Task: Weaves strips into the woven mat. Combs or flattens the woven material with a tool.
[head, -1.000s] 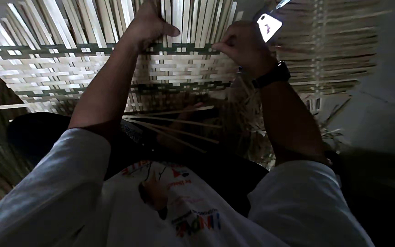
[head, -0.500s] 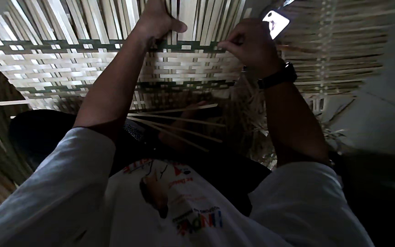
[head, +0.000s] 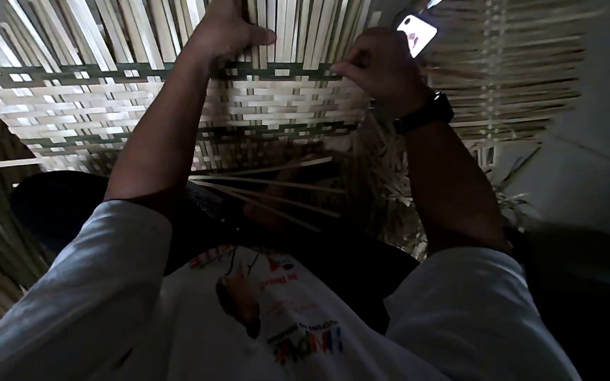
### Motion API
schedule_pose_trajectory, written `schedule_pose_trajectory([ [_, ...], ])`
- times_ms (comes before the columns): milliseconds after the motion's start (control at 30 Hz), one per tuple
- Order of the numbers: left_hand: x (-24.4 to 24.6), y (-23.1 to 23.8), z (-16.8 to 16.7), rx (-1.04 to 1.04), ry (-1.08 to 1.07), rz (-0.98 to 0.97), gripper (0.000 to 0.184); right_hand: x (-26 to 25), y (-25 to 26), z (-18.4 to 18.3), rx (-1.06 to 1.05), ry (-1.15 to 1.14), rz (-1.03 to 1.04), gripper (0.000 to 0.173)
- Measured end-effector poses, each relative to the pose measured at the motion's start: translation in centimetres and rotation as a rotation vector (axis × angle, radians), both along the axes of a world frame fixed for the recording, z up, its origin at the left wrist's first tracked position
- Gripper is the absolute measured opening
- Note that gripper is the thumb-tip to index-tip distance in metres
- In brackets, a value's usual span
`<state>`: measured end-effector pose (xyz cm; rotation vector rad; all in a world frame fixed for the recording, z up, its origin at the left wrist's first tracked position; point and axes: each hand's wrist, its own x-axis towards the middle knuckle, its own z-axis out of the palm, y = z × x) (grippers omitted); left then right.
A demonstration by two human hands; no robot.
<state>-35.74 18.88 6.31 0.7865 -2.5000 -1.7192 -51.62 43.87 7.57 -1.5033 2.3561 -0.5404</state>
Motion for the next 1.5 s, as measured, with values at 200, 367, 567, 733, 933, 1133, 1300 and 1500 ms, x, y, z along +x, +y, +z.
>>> schedule_pose_trajectory([
  [200,-0.1,-0.1,-0.6,0.095,0.047,0.029,0.032,0.2,0.0,0.2,0.021,-0.001,-0.011,0.044],
  [367,-0.4,0.1,-1.1,0.099,0.025,0.068,0.037,0.2,0.0,0.1,-0.003,-0.003,-0.01,0.041],
  [567,1.6,-0.6,0.7,-0.068,0.11,0.04,0.032,0.5,0.2,0.3,-0.003,-0.011,-0.028,0.039],
  [733,1.5,-1.5,0.4,0.08,0.209,0.039,0.024,0.7,-0.1,0.8,0.053,0.0,-0.031,0.042],
  [933,0.7,-0.9,0.6,0.115,0.191,0.063,0.018,0.6,0.3,0.7,0.021,-0.007,-0.007,0.04],
  [1133,0.7,-1.0,0.5,0.028,0.181,0.049,0.025,0.3,0.3,0.4,-0.024,-0.019,0.008,0.038],
  [1300,0.8,-0.7,0.9,-0.003,0.148,0.048,0.022,0.6,0.2,0.6,-0.01,-0.018,-0.008,0.037],
  [1500,-0.2,-0.8,0.1,-0.113,0.104,0.054,0.021,0.8,0.4,0.6,-0.007,-0.005,-0.004,0.038],
])
